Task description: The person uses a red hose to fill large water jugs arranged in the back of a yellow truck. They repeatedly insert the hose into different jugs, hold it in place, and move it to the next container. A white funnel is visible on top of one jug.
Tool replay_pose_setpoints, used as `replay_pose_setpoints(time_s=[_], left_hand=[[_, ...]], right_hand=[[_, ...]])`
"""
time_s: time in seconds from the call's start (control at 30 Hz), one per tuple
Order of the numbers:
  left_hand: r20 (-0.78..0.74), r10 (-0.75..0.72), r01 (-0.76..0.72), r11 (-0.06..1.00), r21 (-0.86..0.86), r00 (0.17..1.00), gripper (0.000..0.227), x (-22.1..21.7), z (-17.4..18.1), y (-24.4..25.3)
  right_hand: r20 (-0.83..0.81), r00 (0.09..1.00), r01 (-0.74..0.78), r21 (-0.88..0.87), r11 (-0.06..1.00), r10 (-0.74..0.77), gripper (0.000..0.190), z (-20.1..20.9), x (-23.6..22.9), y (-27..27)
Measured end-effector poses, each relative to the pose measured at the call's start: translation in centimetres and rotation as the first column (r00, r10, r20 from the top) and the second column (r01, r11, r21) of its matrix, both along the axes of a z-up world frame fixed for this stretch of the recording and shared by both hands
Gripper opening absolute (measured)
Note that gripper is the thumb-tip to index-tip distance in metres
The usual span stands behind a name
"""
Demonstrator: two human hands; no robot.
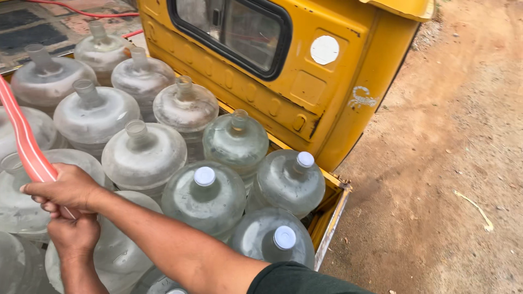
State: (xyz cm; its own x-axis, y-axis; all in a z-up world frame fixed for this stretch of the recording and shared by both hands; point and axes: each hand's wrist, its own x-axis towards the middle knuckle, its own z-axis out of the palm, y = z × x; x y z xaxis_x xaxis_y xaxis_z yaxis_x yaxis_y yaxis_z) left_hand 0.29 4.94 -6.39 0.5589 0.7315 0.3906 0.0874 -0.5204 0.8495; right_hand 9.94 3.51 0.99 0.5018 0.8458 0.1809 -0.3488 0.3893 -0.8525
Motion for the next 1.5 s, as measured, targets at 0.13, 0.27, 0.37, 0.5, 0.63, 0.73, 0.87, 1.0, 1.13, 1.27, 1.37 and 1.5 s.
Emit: replay_pose_setpoints(time_s=[0.13, 0.27, 0.37, 0.5, 0.63, 0.73, 0.87, 1.0, 1.13, 1.27, 1.37, 1.5], left_hand=[[0.120, -0.089, 0.087, 0.996, 0.022, 0.989, 0.037, 0.1, 0.2, 0.2], [0.087, -0.070, 0.066, 0.996, 0.054, 0.994, 0.034, 0.2, 0.0, 0.5], [0.060, -0.051, 0.048, 0.998, 0.048, 0.997, 0.034, 0.2, 0.1, 0.4], [0.056, -0.061, 0.060, 0.998, 0.024, 0.997, 0.033, 0.2, 0.6, 0.2], [0.080, -0.067, 0.063, 0.997, 0.050, 0.995, 0.034, 1.6, -1.2, 1.5], [0.206, -0.169, 0.120, 0.966, 0.229, 0.964, 0.033, 2.8, -1.2, 1.0], [0.013, 0.056, -0.055, 0.996, -0.068, 0.998, 0.034, 2.7, 0.6, -0.7], [-0.043, 0.073, -0.080, 0.981, -0.178, 0.996, 0.032, 1.4, 3.4, -2.9], [-0.030, 0.084, -0.088, 0.980, -0.180, 0.996, 0.028, 1.3, 4.1, -3.2], [-0.013, 0.094, -0.095, 0.982, -0.161, 0.996, 0.027, 1.5, 3.5, -3.5], [-0.019, 0.127, -0.128, 0.976, -0.176, 0.992, 0.027, 1.2, 3.9, -3.8], [-0.034, 0.172, -0.175, 0.970, -0.165, 0.984, 0.028, 1.3, 4.0, -3.9]], right_hand=[[0.076, 0.995, 0.073, -0.043, 0.996, -0.069, 0.024, 0.8, -0.4, -0.3], [0.113, 0.988, 0.113, -0.052, 0.992, -0.106, 0.023, 0.8, -0.5, -0.2], [0.149, 0.982, 0.128, -0.072, 0.989, -0.116, 0.023, 0.5, -0.4, 0.2], [0.183, 0.974, 0.141, -0.023, 0.990, -0.134, 0.030, 0.3, 0.0, 0.2], [0.267, 0.945, 0.229, -0.138, 0.963, -0.187, 0.049, 0.7, 0.0, 0.1], [0.314, 0.926, 0.293, -0.241, 0.925, -0.212, 0.035, 1.4, 1.2, -0.1], [0.146, 0.989, 0.039, -0.129, 0.991, -0.020, 0.025, 1.6, 1.7, -1.6], [0.141, 0.988, -0.052, -0.124, 0.991, 0.070, 0.024, 3.9, 0.5, -3.8], [0.169, 0.982, -0.071, -0.118, 0.991, 0.090, 0.024, 4.7, 0.2, -4.1], [0.158, 0.982, -0.089, -0.115, 0.989, 0.107, 0.024, 4.3, 0.5, -4.4], [0.146, 0.980, -0.115, -0.132, 0.985, 0.134, 0.023, 4.4, 0.4, -3.8], [0.134, 0.973, -0.172, -0.129, 0.977, 0.189, 0.020, 3.9, 1.1, -3.4]])
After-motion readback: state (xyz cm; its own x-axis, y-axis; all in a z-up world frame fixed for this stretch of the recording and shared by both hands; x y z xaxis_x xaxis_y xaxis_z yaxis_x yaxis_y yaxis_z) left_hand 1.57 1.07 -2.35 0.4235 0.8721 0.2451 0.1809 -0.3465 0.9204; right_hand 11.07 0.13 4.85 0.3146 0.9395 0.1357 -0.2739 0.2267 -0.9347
